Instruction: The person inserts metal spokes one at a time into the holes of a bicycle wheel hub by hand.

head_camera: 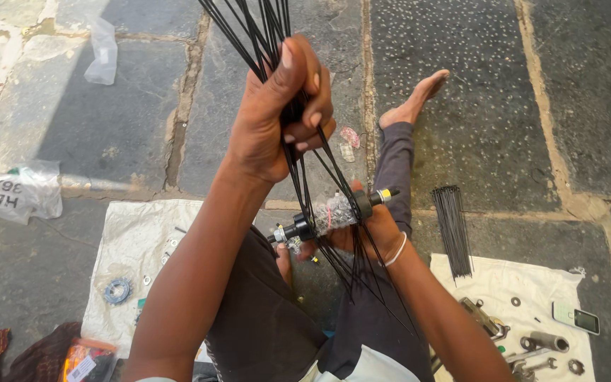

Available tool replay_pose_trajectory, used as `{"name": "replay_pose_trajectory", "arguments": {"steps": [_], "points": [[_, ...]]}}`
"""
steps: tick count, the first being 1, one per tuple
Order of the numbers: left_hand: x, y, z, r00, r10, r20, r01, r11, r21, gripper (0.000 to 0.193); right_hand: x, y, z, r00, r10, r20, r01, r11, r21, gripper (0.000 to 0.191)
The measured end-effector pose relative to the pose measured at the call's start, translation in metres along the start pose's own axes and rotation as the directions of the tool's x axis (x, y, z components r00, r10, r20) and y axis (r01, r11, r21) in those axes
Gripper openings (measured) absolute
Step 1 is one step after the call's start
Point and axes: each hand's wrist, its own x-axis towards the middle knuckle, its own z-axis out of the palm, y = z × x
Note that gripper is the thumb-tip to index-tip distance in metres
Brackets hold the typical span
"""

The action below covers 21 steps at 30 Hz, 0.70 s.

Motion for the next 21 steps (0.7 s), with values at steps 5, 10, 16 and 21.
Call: {"name": "replay_pose_trajectory", "arguments": {"steps": [5,10,16,21], "points": [[0.011,0.007,-0.030,0.990,0.047,-0.134,-0.064,0.990,-0.126,0.038,-0.044,0.034,0.011,0.933,0.060,0.355,-0.094,0.992,0.079,0.089],[0.017,0.005,-0.051,0.982,0.113,-0.151,-0.137,0.978,-0.159,0.038,-0.106,0.041,0.014,0.979,0.201,-0.031,-0.203,0.975,-0.094,0.040],[0.032,-0.001,-0.051,0.884,0.154,-0.442,-0.219,0.970,-0.101,0.033,-0.121,0.019,0.034,0.657,-0.741,-0.140,-0.448,-0.235,-0.862,0.024],[0.046,-0.019,-0.036,0.807,0.068,-0.587,-0.173,0.977,-0.125,0.044,-0.113,-0.012,0.074,0.453,-0.888,0.086,-0.701,-0.414,-0.581,0.025]]}}
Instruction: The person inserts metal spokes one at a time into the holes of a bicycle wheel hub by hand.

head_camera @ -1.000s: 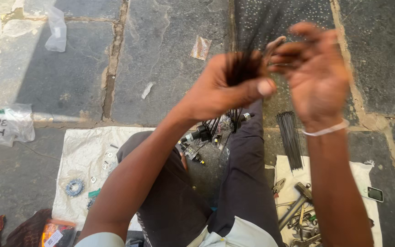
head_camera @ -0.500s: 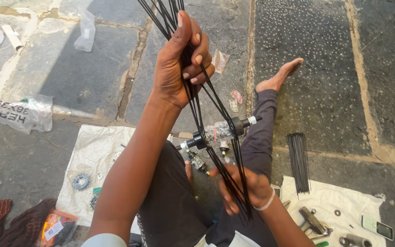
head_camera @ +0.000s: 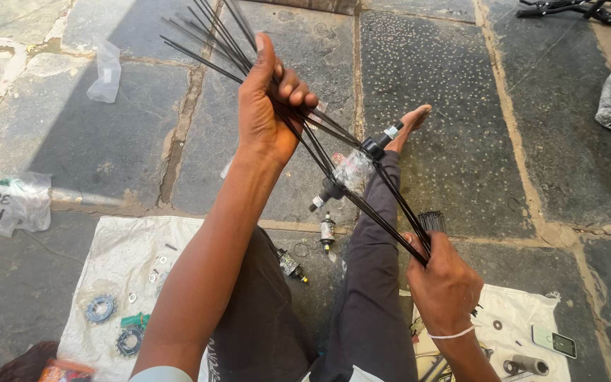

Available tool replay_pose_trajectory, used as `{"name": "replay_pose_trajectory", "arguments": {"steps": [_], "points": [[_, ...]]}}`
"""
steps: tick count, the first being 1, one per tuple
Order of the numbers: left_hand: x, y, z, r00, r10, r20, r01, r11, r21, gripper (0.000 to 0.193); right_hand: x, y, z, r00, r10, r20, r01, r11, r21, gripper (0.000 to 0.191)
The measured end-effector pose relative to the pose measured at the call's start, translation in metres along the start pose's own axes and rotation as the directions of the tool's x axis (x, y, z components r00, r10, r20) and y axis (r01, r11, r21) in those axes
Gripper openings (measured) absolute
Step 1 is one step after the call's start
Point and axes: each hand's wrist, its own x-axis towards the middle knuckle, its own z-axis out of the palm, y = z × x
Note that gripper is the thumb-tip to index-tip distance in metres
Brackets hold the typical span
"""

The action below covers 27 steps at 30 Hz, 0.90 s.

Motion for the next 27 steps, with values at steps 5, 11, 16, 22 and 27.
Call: {"name": "replay_pose_trajectory", "arguments": {"steps": [5,11,16,22,27], "points": [[0.009,-0.003,-0.011,0.987,-0.074,0.142,0.088,0.992,-0.094,0.051,-0.011,-0.004,0.003,0.998,0.061,0.029,-0.066,0.984,0.167,0.022],[0.005,-0.006,-0.010,0.985,-0.118,0.127,0.128,0.989,-0.074,0.052,-0.023,0.002,0.015,0.980,0.141,0.140,-0.180,0.929,0.324,0.020],[0.007,-0.007,-0.016,0.985,-0.118,0.125,0.126,0.990,-0.061,0.050,-0.028,0.000,0.018,0.885,0.275,0.375,-0.416,0.827,0.377,0.032],[0.045,-0.024,-0.056,0.948,-0.224,-0.227,0.183,0.965,-0.187,0.035,0.014,0.036,-0.048,0.818,0.154,0.555,-0.446,0.778,0.443,0.031],[0.085,-0.056,-0.104,0.811,-0.404,-0.424,0.312,0.911,-0.271,0.034,-0.013,-0.005,-0.140,0.667,0.421,0.614,-0.364,0.904,-0.225,0.050]]}}
